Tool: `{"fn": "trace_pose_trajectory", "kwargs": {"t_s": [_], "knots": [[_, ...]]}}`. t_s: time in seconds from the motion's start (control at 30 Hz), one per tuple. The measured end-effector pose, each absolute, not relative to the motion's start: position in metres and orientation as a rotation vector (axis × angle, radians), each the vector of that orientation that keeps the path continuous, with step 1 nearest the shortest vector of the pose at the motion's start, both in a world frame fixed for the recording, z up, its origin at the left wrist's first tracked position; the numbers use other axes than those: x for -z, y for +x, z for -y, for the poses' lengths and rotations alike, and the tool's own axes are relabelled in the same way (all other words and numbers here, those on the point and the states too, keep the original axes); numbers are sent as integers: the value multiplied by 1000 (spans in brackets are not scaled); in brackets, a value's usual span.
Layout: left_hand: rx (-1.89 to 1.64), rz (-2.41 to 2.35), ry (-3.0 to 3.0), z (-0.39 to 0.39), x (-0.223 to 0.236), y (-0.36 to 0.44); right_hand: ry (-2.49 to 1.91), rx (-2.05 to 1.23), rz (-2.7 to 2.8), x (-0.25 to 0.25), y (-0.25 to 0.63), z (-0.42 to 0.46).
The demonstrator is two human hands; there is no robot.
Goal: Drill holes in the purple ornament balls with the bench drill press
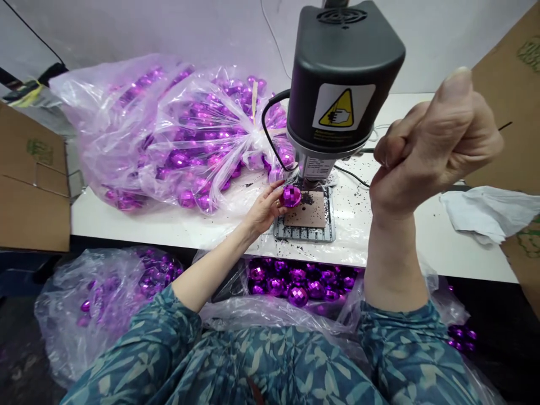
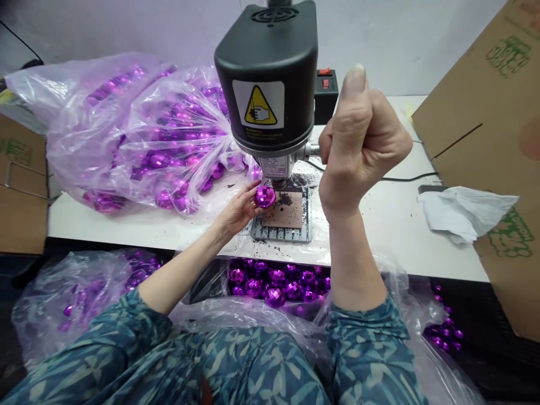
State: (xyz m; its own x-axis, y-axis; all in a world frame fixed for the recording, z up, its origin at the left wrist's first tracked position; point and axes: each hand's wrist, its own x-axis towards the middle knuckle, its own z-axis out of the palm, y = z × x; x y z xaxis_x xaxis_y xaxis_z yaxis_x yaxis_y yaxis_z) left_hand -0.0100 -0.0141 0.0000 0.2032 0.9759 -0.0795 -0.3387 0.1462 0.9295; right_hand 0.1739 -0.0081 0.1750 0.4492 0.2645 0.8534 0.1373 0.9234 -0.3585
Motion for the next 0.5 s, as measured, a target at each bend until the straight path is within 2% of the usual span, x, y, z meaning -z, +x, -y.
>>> {"fn": "trace_pose_trajectory", "kwargs": {"t_s": [0.23,0.5], "knots": [[-1272,-921,1171,3,19,-2,-462,-61,1123,-175,174,12],[-1231,-928,1347,6,30,10,-416,-68,1106,-176,170,12]]}}
